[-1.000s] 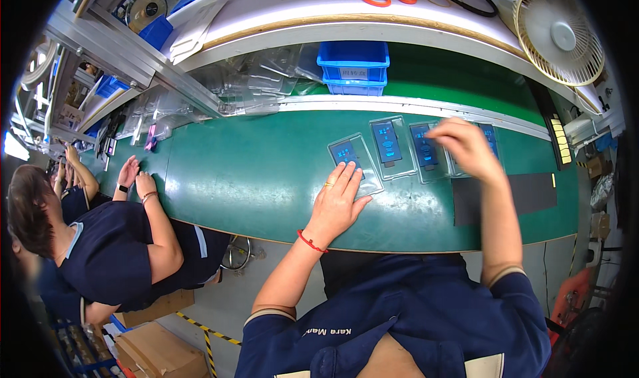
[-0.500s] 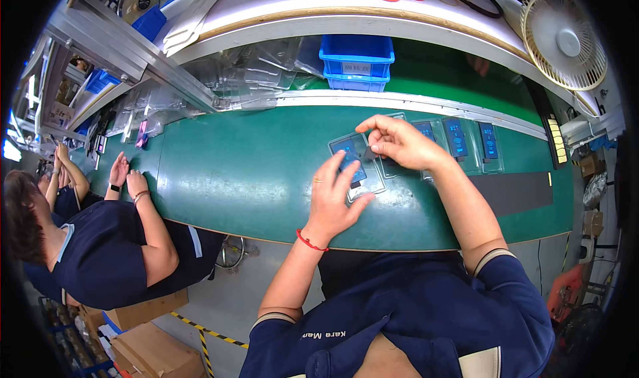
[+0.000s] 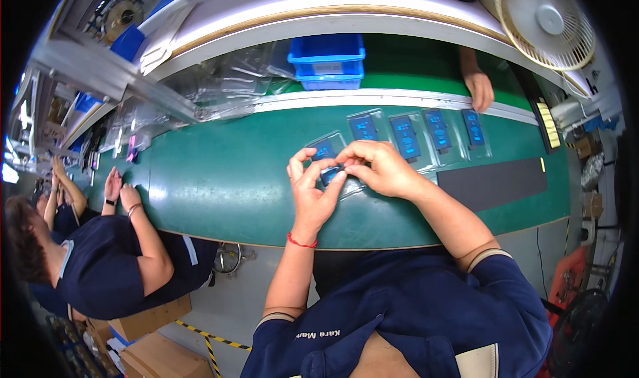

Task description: The person is assembling electronic components, specifically placing and cleaning small screens or panels on a production line.

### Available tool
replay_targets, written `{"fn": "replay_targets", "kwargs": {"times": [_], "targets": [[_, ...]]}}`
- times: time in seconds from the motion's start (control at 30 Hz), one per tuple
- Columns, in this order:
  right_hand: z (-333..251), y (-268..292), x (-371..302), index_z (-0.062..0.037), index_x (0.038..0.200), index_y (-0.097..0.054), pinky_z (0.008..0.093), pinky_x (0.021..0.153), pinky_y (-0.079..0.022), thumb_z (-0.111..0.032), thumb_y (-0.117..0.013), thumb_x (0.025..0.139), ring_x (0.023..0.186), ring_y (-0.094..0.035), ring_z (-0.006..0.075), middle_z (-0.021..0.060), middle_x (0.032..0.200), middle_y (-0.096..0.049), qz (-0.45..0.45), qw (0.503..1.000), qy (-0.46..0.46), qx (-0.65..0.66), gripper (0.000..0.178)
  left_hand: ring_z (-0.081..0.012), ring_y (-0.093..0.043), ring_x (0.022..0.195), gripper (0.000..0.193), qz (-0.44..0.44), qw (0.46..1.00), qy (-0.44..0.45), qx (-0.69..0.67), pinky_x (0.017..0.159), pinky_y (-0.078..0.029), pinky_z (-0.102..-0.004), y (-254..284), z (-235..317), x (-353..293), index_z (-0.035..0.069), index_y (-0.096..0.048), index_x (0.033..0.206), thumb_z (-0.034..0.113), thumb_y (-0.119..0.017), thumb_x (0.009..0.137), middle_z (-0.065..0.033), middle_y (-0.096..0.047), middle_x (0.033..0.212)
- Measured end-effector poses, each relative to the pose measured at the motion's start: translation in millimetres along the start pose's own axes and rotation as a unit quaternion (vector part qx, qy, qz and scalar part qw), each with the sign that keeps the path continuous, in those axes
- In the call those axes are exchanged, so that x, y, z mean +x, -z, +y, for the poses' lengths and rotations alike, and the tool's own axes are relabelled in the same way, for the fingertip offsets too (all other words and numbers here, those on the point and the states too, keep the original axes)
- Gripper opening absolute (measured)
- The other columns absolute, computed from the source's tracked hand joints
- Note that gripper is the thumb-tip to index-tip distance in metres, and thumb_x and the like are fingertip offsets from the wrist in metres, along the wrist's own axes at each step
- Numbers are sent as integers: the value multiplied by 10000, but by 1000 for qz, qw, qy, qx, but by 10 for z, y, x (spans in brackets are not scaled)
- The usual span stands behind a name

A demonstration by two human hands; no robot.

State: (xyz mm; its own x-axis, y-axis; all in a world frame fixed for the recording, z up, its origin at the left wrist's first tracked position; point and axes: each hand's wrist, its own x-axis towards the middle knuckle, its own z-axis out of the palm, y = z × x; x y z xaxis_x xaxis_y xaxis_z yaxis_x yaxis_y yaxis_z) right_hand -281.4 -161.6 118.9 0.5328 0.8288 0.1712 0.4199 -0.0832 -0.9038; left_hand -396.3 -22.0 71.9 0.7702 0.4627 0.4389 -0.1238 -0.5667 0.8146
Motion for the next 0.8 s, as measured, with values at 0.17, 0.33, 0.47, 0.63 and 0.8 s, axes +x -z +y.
{"fn": "replay_targets", "kwargs": {"times": [0.17, 0.33, 0.47, 0.63, 0.8], "targets": [[124, -108, 16, -11, 1000, -644, 249, 732, -517, 1, -679, 841, 805, -616, 115, 51, 937, -594, 32, 997, -10, 72, 163, -265, -481, 1097, 152, 4, 999, 26, -27, 938, -396, -393, 33, 9, -14, 76, -689, 872, 78, -771, 744, -115, -520, 1095], [126, -101, -3, -6, 959, -651, 231, 716, -510, -41, -689, 863, 793, -614, 83, 41, 876, -625, 6, 993, -66, 98, 108, -206, -492, 1077, 128, 10, 986, 75, -150, 945, -402, -327, -5, -16, -41, 40, -670, 892, 42, -745, 788, -89, -500, 1097], [244, -125, -38, -12, 867, -653, 261, 624, -489, -116, -690, 861, 699, -606, 104, 54, 780, -634, 38, 988, -48, 144, 110, -194, -500, 1046, 125, 27, 977, 90, -190, 931, -409, -320, -83, -33, -78, 31, -652, 904, 36, -728, 805, -90, -518, 1075], [194, 86, 184, -44, 853, -651, 335, 754, -457, -167, -680, 852, 819, -582, 183, 69, 859, -606, 23, 996, -84, 24, 127, -267, -501, 1027, 157, 47, 998, 33, -28, 977, -376, -394, 111, -88, -118, 41, -608, 937, 98, -703, 827, -122, -544, 1070], [383, 61, 425, -116, 851, -674, 417, 954, -320, -223, -680, 838, 1080, -482, 270, 63, 1042, -568, 64, 974, -57, -209, 107, -348, -281, 1426, 685, -214, 954, -115, 174, 1135, -241, -500, 343, 48, -85, 89, -405, 1415, 152, -721, 811, -137, -428, 1468]]}}
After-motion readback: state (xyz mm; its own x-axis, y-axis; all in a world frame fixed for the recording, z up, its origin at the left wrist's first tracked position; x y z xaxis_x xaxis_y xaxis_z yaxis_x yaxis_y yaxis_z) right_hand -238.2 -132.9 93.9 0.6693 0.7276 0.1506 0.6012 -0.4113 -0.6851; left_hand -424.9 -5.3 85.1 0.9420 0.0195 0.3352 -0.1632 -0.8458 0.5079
